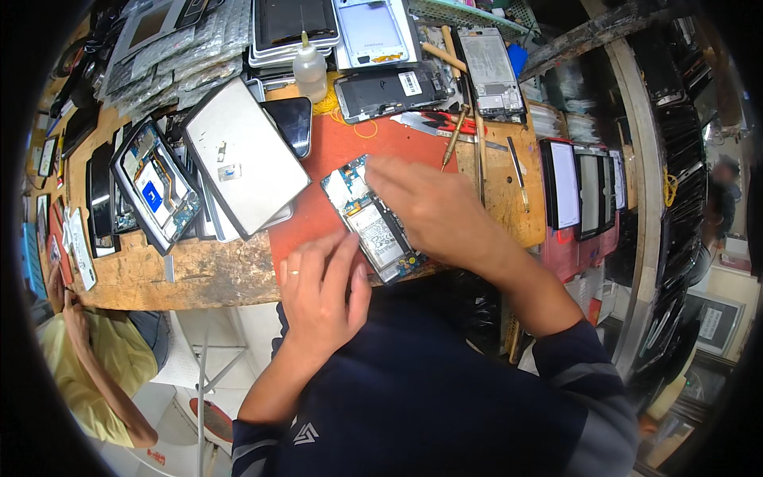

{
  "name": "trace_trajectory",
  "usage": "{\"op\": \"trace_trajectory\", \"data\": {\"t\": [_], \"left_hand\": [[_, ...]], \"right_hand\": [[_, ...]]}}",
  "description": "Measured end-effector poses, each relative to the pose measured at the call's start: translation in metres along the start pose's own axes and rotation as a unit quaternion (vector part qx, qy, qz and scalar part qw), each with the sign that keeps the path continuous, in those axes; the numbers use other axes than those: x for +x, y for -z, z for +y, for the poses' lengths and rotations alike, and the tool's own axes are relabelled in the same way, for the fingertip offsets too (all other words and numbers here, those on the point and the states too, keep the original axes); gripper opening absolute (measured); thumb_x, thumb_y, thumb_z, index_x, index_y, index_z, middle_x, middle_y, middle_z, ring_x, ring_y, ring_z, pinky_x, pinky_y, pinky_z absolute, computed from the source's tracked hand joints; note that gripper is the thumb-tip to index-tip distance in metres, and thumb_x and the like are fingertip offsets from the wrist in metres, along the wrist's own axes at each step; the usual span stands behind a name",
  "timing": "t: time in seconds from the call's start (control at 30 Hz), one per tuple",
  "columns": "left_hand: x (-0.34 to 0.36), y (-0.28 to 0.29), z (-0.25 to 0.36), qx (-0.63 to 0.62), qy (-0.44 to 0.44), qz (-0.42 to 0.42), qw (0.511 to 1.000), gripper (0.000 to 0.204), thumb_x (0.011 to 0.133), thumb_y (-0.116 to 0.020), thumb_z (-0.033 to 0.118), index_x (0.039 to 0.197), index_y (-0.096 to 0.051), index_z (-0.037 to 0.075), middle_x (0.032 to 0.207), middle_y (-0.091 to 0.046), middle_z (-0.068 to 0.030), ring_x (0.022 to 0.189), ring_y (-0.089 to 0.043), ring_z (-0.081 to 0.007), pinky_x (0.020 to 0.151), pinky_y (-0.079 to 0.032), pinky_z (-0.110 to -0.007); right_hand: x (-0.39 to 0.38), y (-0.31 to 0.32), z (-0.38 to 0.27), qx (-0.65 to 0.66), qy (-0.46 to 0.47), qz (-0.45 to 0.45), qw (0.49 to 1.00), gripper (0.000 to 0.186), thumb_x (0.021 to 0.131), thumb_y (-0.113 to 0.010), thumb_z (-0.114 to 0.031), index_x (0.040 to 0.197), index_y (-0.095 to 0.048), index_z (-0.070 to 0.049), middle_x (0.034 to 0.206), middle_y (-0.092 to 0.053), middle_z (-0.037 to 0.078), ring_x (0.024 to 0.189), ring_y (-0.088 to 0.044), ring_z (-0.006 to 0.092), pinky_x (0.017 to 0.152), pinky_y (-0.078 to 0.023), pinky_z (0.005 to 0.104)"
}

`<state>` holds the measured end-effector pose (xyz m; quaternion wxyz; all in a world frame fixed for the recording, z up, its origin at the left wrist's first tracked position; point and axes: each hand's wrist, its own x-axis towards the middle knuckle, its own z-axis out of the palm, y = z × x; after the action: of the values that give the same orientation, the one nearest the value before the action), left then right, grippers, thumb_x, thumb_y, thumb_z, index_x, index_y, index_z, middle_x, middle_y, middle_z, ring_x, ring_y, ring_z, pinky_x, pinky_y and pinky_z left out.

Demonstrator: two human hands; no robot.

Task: The person disassembles a smartphone, removes the battery, and reassembles the device using a screwdriver and a metal prying tool. They also apply adhesive to a small black component and wipe it with a tissue.

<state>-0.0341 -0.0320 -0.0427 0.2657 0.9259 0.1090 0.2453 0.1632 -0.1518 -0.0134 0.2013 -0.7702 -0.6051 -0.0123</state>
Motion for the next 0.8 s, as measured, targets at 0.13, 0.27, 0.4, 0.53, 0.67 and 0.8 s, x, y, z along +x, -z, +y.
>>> {"op": "trace_trajectory", "data": {"t": [0.13,0.27,0.4,0.53,0.67,0.8], "left_hand": [[0.028,-0.001,0.000,0.055,-0.003,-0.010,0.998,0.050,0.088,-0.070,0.007,0.137,-0.067,-0.005,0.138,-0.067,-0.0195,0.104,-0.065,-0.0344,0.088,-0.052,-0.043],[0.056,-0.005,-0.002,0.146,-0.017,-0.092,0.985,0.056,0.088,-0.070,0.016,0.139,-0.065,-0.005,0.147,-0.064,-0.0177,0.100,-0.065,-0.0339,0.087,-0.054,-0.043],[0.065,-0.002,-0.001,0.179,-0.028,-0.168,0.969,0.067,0.082,-0.074,0.024,0.143,-0.059,-0.001,0.147,-0.064,-0.0197,0.086,-0.070,-0.0293,0.075,-0.057,-0.041],[0.077,0.003,-0.005,0.143,-0.034,-0.199,0.969,0.067,0.084,-0.071,0.015,0.146,-0.052,0.001,0.136,-0.068,-0.0230,0.072,-0.073,-0.0309,0.065,-0.058,-0.044],[0.081,0.004,-0.005,0.100,0.020,-0.173,0.980,0.054,0.094,-0.062,0.002,0.147,-0.052,0.001,0.130,-0.071,-0.0239,0.082,-0.074,-0.0392,0.072,-0.060,-0.049],[0.047,0.012,0.002,0.058,0.024,-0.003,0.998,0.037,0.094,-0.065,-0.003,0.132,-0.065,0.000,0.115,-0.073,-0.0188,0.088,-0.073,-0.0382,0.074,-0.059,-0.046]], "right_hand": [[0.001,-0.007,0.005,0.018,-0.001,-0.074,0.997,0.030,0.087,-0.066,-0.006,0.115,-0.070,0.003,0.126,-0.068,0.012,0.087,-0.075,0.0281,0.069,-0.062,0.0393],[0.003,-0.006,0.018,0.078,0.030,-0.035,0.996,0.032,0.088,-0.065,-0.004,0.118,-0.070,0.004,0.124,-0.068,0.013,0.089,-0.075,0.0304,0.072,-0.063,0.0414],[-0.016,-0.007,0.019,0.127,-0.024,0.027,0.991,0.039,0.089,-0.063,-0.001,0.127,-0.069,0.002,0.122,-0.069,0.014,0.094,-0.075,0.0344,0.080,-0.063,0.0452],[-0.031,0.000,0.027,0.120,-0.103,0.061,0.986,0.044,0.088,-0.063,0.003,0.132,-0.068,0.001,0.121,-0.068,0.016,0.103,-0.073,0.0374,0.088,-0.061,0.0474],[-0.014,-0.009,0.049,0.110,-0.080,0.139,0.981,0.044,0.087,-0.065,0.007,0.131,-0.068,0.002,0.119,-0.067,0.016,0.109,-0.067,0.0389,0.094,-0.057,0.0466],[-0.025,-0.008,0.048,0.006,-0.074,0.182,0.980,0.042,0.086,-0.068,0.006,0.127,-0.071,0.001,0.112,-0.067,0.014,0.105,-0.064,0.0368,0.091,-0.054,0.0456]]}}
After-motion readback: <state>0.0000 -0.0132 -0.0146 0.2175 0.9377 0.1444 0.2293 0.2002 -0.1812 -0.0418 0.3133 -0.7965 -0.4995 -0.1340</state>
